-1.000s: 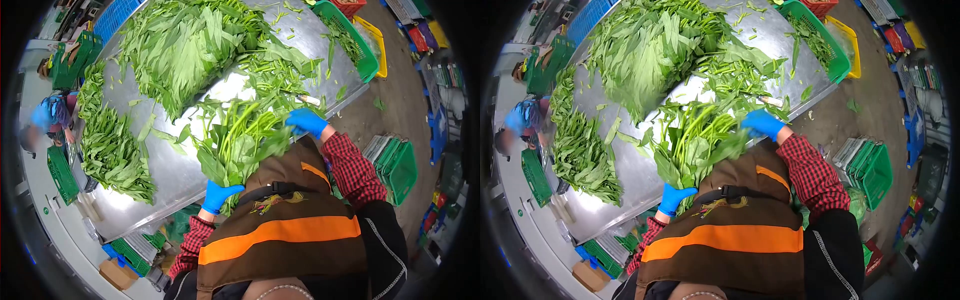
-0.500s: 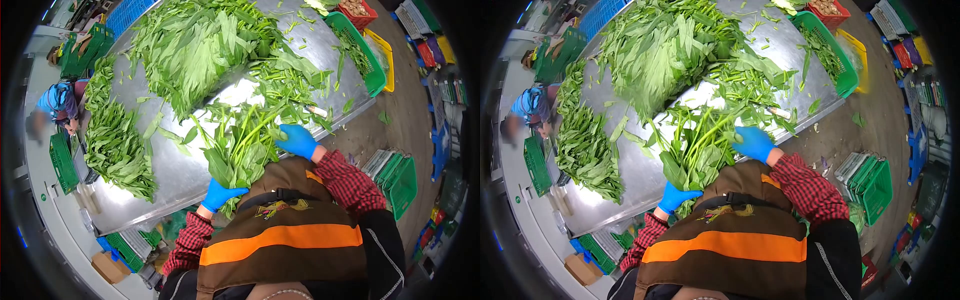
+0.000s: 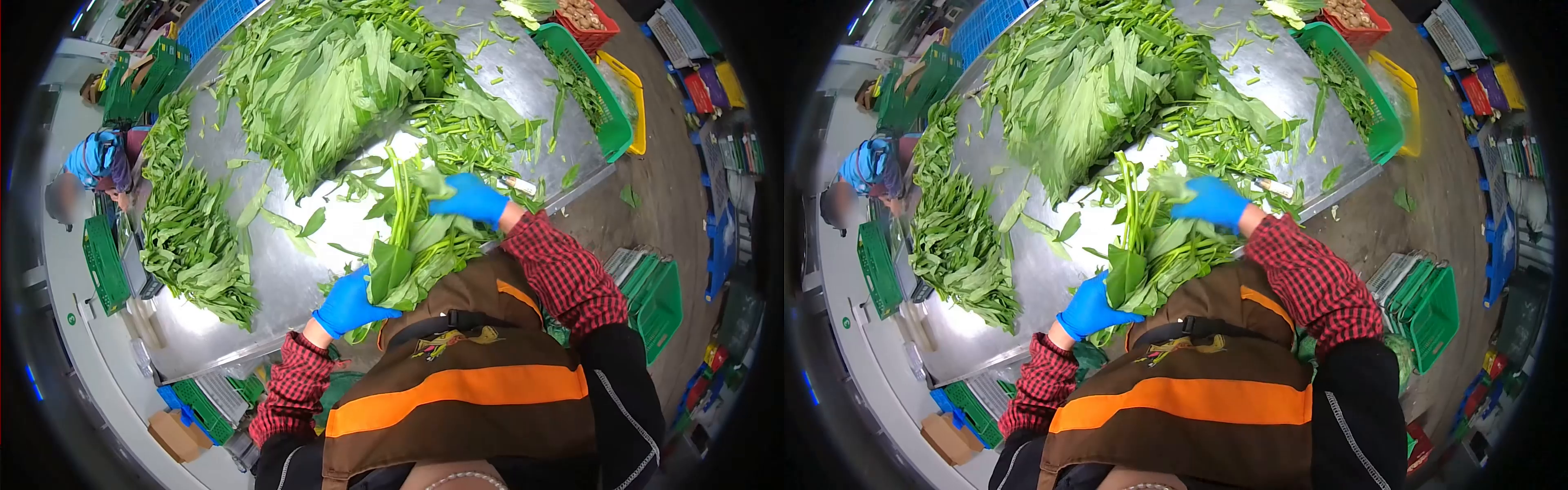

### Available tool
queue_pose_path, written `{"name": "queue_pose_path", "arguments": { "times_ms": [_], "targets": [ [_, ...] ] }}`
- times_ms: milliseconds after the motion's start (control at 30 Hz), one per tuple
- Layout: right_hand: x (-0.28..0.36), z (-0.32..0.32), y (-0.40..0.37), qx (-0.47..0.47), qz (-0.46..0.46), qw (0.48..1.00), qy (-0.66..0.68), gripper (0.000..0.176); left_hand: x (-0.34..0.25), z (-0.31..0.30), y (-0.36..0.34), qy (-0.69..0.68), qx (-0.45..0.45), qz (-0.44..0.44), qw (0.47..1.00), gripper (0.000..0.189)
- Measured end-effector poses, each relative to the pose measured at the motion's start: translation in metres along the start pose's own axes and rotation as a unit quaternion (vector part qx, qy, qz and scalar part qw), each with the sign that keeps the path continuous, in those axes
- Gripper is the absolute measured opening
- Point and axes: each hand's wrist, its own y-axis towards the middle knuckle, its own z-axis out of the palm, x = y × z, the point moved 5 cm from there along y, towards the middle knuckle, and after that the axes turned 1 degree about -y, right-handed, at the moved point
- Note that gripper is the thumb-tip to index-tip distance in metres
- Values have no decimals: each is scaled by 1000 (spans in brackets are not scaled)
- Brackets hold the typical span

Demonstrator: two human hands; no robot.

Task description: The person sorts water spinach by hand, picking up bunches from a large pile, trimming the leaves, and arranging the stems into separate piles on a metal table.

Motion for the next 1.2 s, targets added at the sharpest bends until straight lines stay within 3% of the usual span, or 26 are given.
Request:
{"name": "queue_pose_path", "arguments": {
  "times_ms": [133, 200, 267, 333, 400, 433, 500, 567, 600, 633, 667, 700, 833, 900, 933, 1000, 1067, 1100, 1167, 1200],
  "targets": [
    [-64, -88, -15, -288, 38, 957, 14, 38, 5, 3, -8, -1, 0, -10, 1000, 77],
    [-64, -102, -15, -275, 33, 960, 29, 42, 4, 2, -5, -17, -2, -12, 1000, 78],
    [-8, -95, -15, -178, -14, 947, -266, 45, -2, -1, 0, 40, 15, 3, 999, 76],
    [42, -56, -23, -18, -20, 989, -143, 47, -12, -5, 7, 64, 25, 18, 997, 74],
    [33, -9, -17, 63, -133, 988, -48, 44, -15, -3, 9, 87, 35, 31, 995, 73],
    [25, -6, -17, 62, -132, 988, -48, 44, -16, -2, 9, 118, 32, 50, 991, 73],
    [-1, 7, -20, 203, -20, 978, -52, 42, -21, -2, 9, 145, 26, 68, 987, 74],
    [-15, -26, -26, 78, -43, 994, -62, 36, -39, 3, 5, 291, 36, 65, 954, 65],
    [-35, -48, -26, 14, 4, 999, -45, 33, -45, 7, 3, 281, 33, 59, 957, 65],
    [-62, -71, -24, -51, 51, 997, -30, 30, -51, 12, 1, 402, 36, 65, 913, 60],
    [-84, -96, -24, -138, 42, 989, -24, 27, -58, 15, 1, 517, 38, 70, 852, 55],
    [-124, -122, -18, -179, 118, 975, -61, 30, -68, 18, 3, 567, 22, 85, 819, 51],
    [-11, -128, -27, -145, 60, 987, -24, 39, -83, 23, 9, 593, 16, 96, 800, 59],
    [52, -96, -26, -50, -92, 984, -142, 51, -85, 24, 11, 595, 19, 107, 796, 59],
    [66, -72, -33, 2, -77, 989, -128, 53, -87, 25, 11, 598, 22, 117, 793, 60],
    [62, -40, -44, 52, -63, 990, -116, 55, -87, 25, 11, 600, 22, 120, 791, 60],
    [29, -3, -43, 174, -129, 961, -169, 60, -85, 23, 11, 603, 21, 121, 789, 61],
    [30, -9, -41, 176, -129, 961, -172, 60, -82, 22, 11, 592, 18, 113, 798, 62],
    [18, -32, -38, 119, 55, 990, 59, 51, -78, 24, 8, 576, 13, 96, 811, 63],
    [15, -30, -38, 125, 55, 989, 57, 51, -75, 24, 7, 584, 15, 86, 807, 64]
  ]
}}
